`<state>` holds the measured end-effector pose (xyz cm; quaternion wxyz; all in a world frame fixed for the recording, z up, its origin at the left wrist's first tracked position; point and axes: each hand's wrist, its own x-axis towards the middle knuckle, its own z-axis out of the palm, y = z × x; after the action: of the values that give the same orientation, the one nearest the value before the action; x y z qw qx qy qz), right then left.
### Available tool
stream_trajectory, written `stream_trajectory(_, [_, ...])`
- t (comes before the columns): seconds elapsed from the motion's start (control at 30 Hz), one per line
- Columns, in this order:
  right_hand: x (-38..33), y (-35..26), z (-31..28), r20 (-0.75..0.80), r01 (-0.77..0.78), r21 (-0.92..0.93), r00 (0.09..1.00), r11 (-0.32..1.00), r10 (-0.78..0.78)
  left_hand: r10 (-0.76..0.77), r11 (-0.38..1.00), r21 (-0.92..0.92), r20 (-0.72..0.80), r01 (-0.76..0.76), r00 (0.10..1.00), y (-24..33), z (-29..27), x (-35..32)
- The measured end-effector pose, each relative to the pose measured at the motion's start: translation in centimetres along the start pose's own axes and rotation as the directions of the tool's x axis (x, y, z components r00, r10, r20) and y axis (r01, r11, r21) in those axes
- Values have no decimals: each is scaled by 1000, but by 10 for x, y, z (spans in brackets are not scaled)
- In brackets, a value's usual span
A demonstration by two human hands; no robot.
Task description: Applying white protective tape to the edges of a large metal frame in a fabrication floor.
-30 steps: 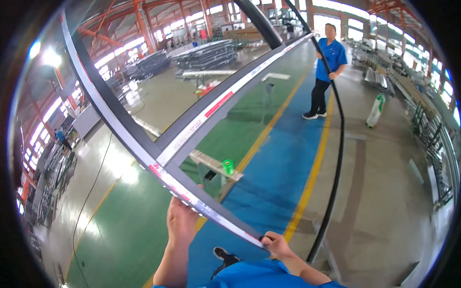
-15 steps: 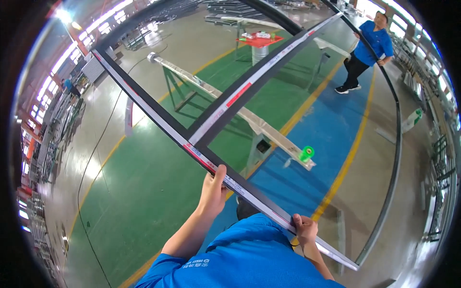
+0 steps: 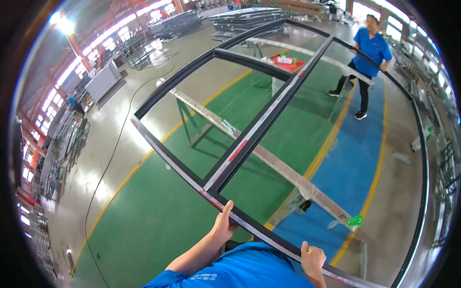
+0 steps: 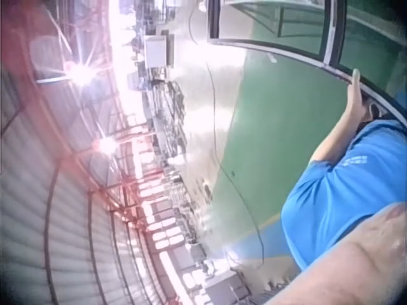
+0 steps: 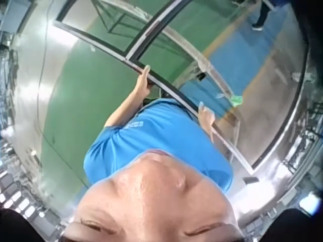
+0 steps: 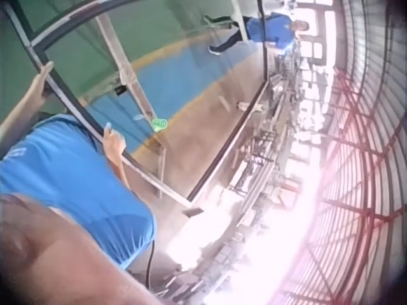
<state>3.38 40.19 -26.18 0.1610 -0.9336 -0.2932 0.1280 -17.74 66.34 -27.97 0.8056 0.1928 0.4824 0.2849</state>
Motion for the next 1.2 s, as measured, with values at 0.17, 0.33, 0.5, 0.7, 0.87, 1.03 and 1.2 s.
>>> stream_trajectory(0.17, [30,-94,25,-25,50,-67,998,996,-52,-81,996,24,1,81,997,77,-37,61])
stream_trajectory(0.33, [51,-197,64,-128,19,-51,991,999,-26,-92,996,13,91,91,992,163,-83,118])
stream_trajectory(0.5, [76,-304,104,-159,-49,-97,987,994,33,-156,988,6,58,156,986,258,-117,172])
stream_trajectory(0.7, [101,-415,152,-73,-4,-20,997,1000,2,-170,985,-4,70,170,983,343,-191,253])
stream_trajectory(0.87, [124,-475,198,-41,14,16,999,1000,-13,-161,985,-37,137,168,977,406,-211,297])
stream_trajectory(1.03, [146,-525,212,96,34,28,995,999,-36,-186,981,-44,53,188,981,458,-215,309])
stream_trajectory(1.2, [155,-564,219,-7,17,-36,1000,999,-18,-204,976,-68,21,205,979,482,-233,355])
